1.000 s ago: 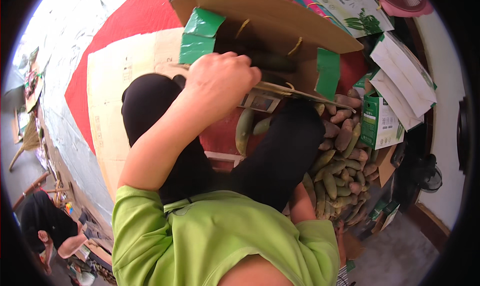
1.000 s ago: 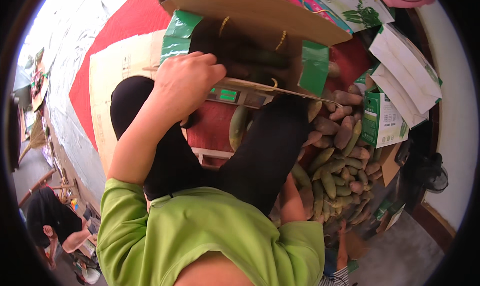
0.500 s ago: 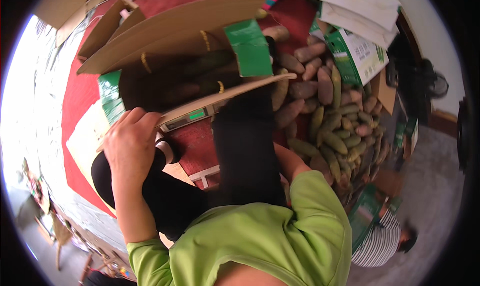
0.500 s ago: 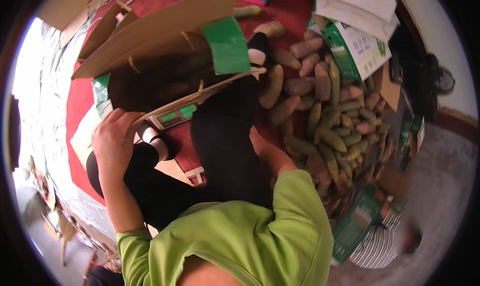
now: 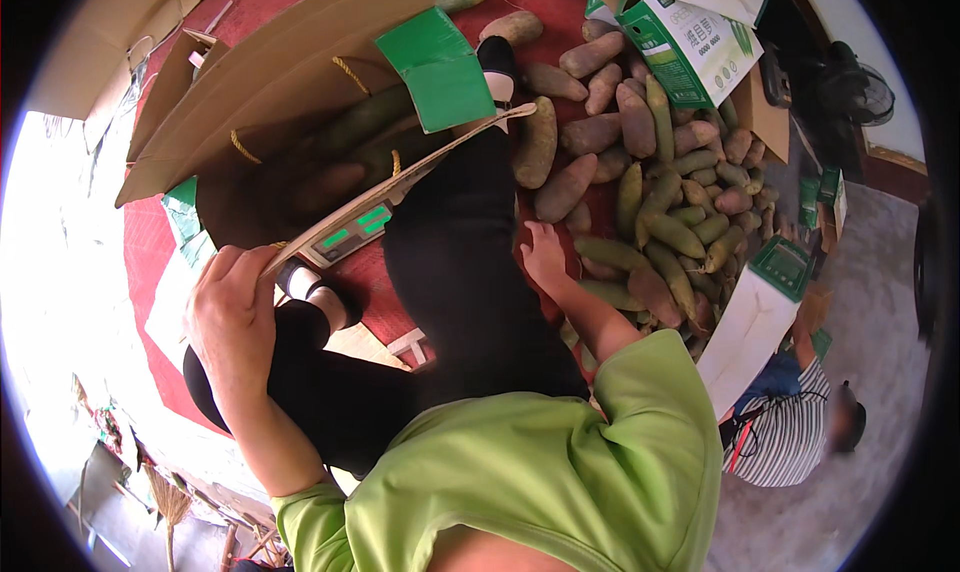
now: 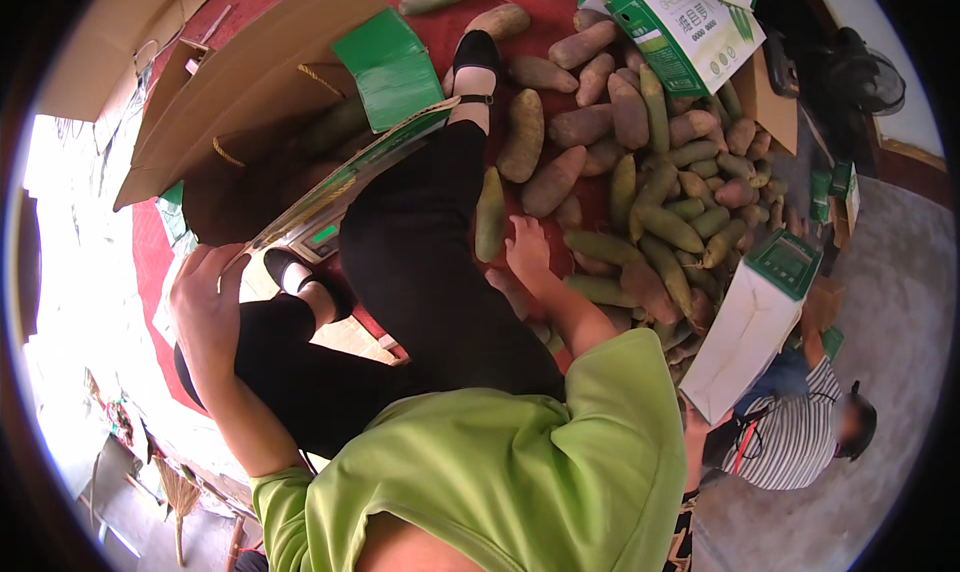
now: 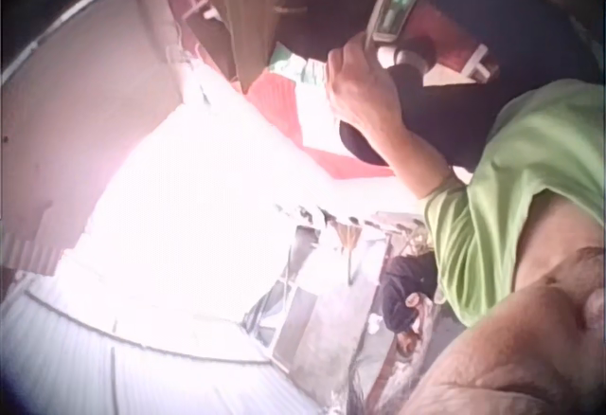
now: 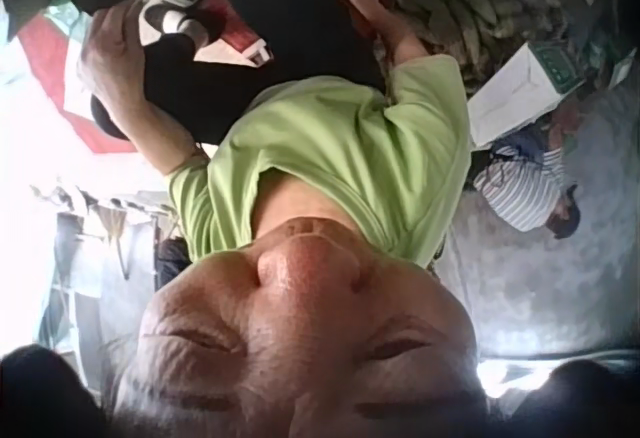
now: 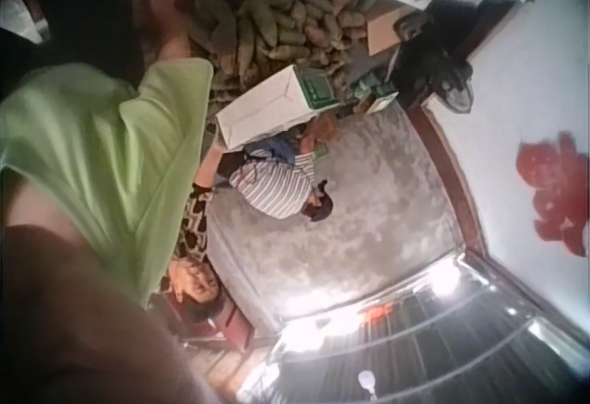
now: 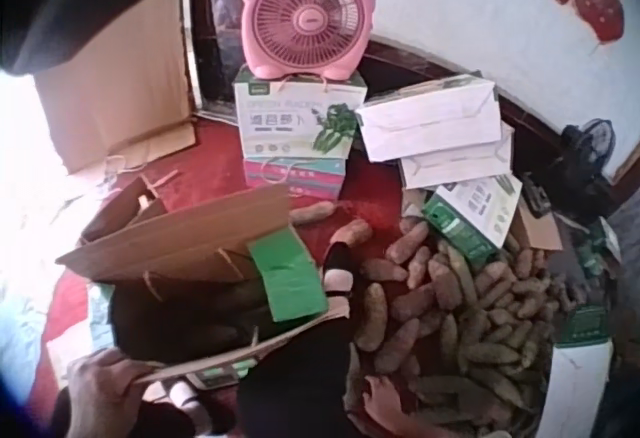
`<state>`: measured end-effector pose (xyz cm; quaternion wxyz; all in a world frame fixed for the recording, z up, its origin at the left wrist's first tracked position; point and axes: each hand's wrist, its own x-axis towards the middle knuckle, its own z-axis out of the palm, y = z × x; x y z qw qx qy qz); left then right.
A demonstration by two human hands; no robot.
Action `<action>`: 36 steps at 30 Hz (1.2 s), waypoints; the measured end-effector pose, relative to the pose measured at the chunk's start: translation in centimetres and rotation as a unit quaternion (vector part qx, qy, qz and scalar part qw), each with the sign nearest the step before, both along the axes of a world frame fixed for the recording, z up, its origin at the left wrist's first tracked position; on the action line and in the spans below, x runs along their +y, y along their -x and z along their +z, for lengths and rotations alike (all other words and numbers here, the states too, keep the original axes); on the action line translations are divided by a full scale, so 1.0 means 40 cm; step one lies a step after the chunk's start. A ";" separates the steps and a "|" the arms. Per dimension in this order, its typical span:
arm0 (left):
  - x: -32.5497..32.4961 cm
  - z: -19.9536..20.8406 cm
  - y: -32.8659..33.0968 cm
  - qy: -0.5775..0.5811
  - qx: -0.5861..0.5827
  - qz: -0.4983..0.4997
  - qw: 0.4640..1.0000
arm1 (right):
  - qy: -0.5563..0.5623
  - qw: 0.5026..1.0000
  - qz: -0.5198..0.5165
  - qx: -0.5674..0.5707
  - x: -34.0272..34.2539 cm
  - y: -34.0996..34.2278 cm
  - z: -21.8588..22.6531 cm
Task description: Sort and pack large green vegetables into cardboard boxes.
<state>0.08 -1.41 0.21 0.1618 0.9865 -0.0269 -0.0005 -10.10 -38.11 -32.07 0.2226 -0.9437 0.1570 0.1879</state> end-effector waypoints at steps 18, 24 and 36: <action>0.012 -0.002 0.004 -0.038 -0.024 -0.039 0.998 | 0.159 0.866 0.469 0.077 -0.058 -0.176 0.043; 0.022 -0.008 0.007 -0.068 -0.029 -0.037 0.997 | 0.154 0.874 0.387 0.249 -0.022 -0.150 0.106; 0.029 -0.020 0.005 -0.063 -0.028 -0.040 0.997 | -0.140 0.990 -0.017 -0.003 -0.258 -0.270 0.485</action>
